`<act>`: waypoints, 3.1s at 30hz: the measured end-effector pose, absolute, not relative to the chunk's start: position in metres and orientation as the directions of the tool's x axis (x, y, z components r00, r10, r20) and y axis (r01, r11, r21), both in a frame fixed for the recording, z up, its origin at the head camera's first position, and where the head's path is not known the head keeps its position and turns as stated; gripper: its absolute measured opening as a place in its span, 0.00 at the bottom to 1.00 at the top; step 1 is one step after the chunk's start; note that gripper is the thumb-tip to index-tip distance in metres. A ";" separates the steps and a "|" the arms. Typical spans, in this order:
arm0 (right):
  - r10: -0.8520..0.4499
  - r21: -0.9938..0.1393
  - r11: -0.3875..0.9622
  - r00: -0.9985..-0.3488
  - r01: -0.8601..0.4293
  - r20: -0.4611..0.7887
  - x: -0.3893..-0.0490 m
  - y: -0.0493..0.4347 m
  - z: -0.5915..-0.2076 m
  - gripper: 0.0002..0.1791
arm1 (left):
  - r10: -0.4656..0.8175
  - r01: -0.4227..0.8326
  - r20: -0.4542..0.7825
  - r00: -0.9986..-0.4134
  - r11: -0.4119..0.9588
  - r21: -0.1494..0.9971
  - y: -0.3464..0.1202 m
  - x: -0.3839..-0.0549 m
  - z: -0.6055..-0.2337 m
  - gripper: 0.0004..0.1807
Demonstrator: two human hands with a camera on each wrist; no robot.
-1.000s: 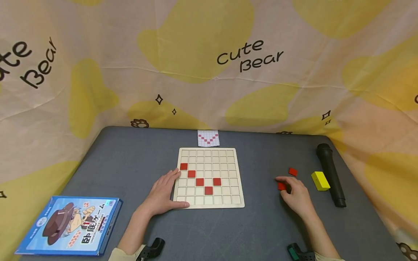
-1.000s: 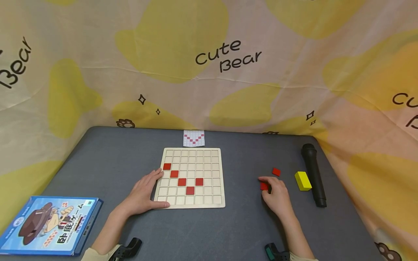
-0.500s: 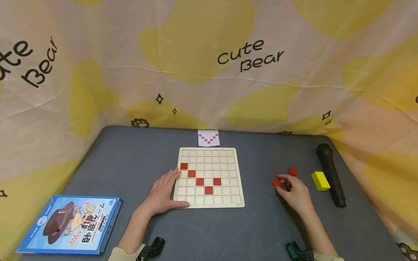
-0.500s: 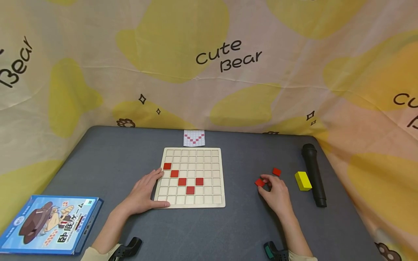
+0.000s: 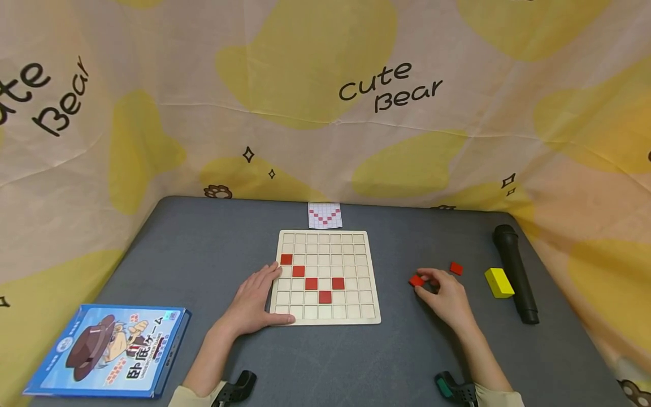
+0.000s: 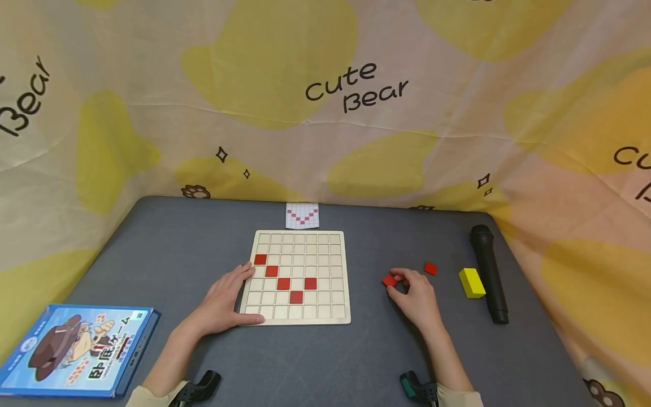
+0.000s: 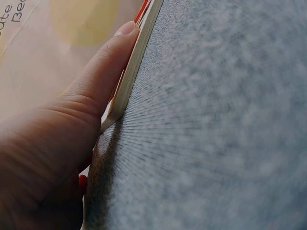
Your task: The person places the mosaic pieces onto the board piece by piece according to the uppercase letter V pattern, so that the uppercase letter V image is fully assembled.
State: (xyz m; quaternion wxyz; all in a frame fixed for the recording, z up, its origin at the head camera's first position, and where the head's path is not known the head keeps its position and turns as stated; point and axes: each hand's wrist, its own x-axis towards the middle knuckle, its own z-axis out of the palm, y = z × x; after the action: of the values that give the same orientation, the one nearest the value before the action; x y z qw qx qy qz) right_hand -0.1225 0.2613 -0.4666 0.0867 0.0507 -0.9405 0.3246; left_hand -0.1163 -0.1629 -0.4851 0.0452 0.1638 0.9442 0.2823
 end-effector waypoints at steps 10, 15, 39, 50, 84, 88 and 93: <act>-0.098 -0.612 0.760 -0.970 -0.217 0.222 -0.133 0.230 -0.471 0.19 | 0.336 0.281 0.001 -0.942 0.786 0.551 -0.163 -0.116 -0.484 0.60; -0.120 -0.628 0.743 -0.969 -0.231 0.216 -0.135 0.213 -0.470 0.19 | 0.337 0.279 -0.005 -0.941 0.788 0.549 -0.162 -0.117 -0.485 0.60; -0.277 -0.665 0.658 -0.935 -0.354 0.223 -0.163 0.158 -0.472 0.12 | 0.337 0.280 -0.006 -0.942 0.791 0.544 -0.163 -0.117 -0.485 0.60; -0.318 -0.654 0.650 -0.920 -0.388 0.231 -0.168 0.154 -0.473 0.11 | 0.341 0.281 -0.007 -0.940 0.785 0.551 -0.163 -0.117 -0.485 0.60; -0.132 -0.698 0.656 -0.955 -0.286 0.267 -0.162 0.197 -0.473 0.11 | 0.340 0.274 -0.016 -0.940 0.786 0.554 -0.163 -0.117 -0.486 0.61; -0.065 -0.689 0.684 -0.960 -0.241 0.272 -0.163 0.215 -0.471 0.11 | 0.340 0.276 -0.014 -0.940 0.788 0.550 -0.163 -0.118 -0.487 0.61; -0.005 -0.666 0.709 -0.946 -0.232 0.324 -0.162 0.235 -0.470 0.11 | 0.340 0.276 -0.012 -0.940 0.784 0.555 -0.163 -0.118 -0.487 0.60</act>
State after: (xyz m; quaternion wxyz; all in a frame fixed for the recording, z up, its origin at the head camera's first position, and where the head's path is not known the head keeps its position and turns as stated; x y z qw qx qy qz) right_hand -0.1619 0.2349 -0.4697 0.1510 0.0649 -0.9120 0.3758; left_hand -0.1176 -0.1633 -0.4867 0.0559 0.1633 0.9429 0.2848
